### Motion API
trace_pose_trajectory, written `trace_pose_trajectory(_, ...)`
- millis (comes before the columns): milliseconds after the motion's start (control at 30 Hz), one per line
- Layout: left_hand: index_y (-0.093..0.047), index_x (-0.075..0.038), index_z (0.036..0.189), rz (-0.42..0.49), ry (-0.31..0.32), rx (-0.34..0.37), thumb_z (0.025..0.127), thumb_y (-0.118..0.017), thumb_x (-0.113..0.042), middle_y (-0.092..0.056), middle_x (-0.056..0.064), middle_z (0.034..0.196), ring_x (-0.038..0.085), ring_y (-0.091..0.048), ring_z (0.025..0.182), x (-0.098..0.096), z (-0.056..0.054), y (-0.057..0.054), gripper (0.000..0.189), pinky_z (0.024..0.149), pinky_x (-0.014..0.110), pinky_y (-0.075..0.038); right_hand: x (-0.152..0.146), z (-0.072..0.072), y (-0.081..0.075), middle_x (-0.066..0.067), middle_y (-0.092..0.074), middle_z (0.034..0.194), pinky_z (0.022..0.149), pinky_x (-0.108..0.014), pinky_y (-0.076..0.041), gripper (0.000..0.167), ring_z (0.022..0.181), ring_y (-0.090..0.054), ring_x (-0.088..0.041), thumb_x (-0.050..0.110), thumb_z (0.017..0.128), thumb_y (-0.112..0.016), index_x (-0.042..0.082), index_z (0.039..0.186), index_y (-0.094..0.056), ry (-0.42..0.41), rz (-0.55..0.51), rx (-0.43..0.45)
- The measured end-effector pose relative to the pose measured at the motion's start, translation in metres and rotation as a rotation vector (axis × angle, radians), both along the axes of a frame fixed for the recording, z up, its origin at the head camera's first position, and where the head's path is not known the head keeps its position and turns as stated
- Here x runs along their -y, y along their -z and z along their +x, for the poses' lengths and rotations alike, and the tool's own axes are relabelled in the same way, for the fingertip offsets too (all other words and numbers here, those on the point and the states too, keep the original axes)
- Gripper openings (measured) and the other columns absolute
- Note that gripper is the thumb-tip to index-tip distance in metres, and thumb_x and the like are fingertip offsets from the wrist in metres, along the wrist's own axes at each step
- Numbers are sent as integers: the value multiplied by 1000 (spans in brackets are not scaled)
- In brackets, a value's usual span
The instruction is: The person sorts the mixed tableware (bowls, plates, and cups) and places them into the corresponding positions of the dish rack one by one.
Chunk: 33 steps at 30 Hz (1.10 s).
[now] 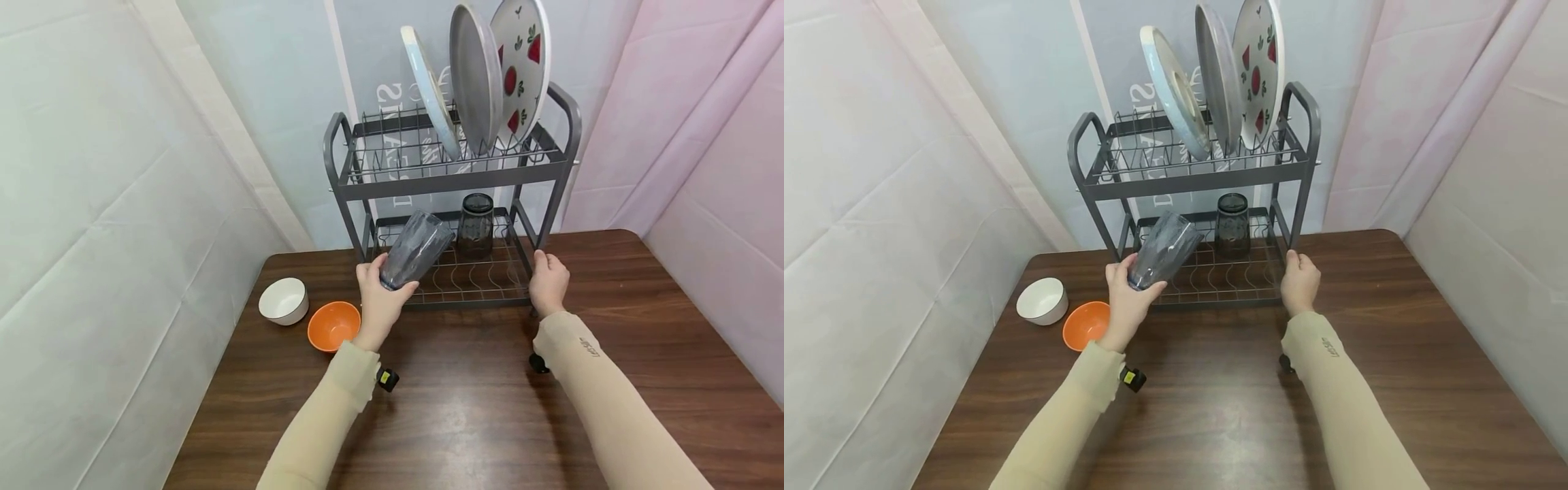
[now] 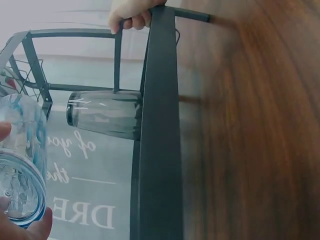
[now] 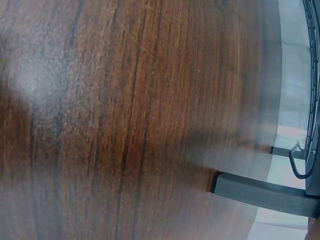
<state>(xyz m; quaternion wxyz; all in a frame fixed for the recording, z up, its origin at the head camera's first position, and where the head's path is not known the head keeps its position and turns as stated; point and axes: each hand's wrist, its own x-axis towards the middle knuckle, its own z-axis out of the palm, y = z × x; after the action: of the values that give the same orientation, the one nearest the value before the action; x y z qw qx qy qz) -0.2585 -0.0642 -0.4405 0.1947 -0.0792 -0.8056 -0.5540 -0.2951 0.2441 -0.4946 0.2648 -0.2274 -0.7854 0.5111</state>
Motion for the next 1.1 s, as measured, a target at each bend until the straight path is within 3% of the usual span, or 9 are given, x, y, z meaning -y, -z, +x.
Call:
trace_pose_trajectory(300, -46, -8, 133, -120, -35, -23, 68, -81, -26, -35, 11, 115, 25, -41, 109, -9, -21, -6, 76, 93, 40, -40, 2, 1, -3, 10, -26, 48, 54, -31, -25, 43, 55, -31, -19, 37, 94, -42, 11, 61, -36, 22, 44, -49)
trace_pose_trajectory(700, -44, -6, 129, -243, -29, 61, 72, -78, -32, -35, 13, 122, 28, -49, 103, -19, -53, -13, 71, 91, 39, -45, 3, 2, -4, 12, -24, 47, 53, -30, -25, 43, 52, -30, -17, 38, 94, -42, 11, 62, -36, 22, 25, -64)
trace_pose_trajectory(1100, -40, -8, 134, -206, -36, 122, 75, -76, -28, -32, 14, 126, 27, -46, 110, -29, -71, -12, 72, 94, 39, -43, 1, 0, -1, 11, -26, 47, 53, -31, -25, 42, 52, -31, -18, 37, 94, -44, 12, 60, -37, 38, 30, -64)
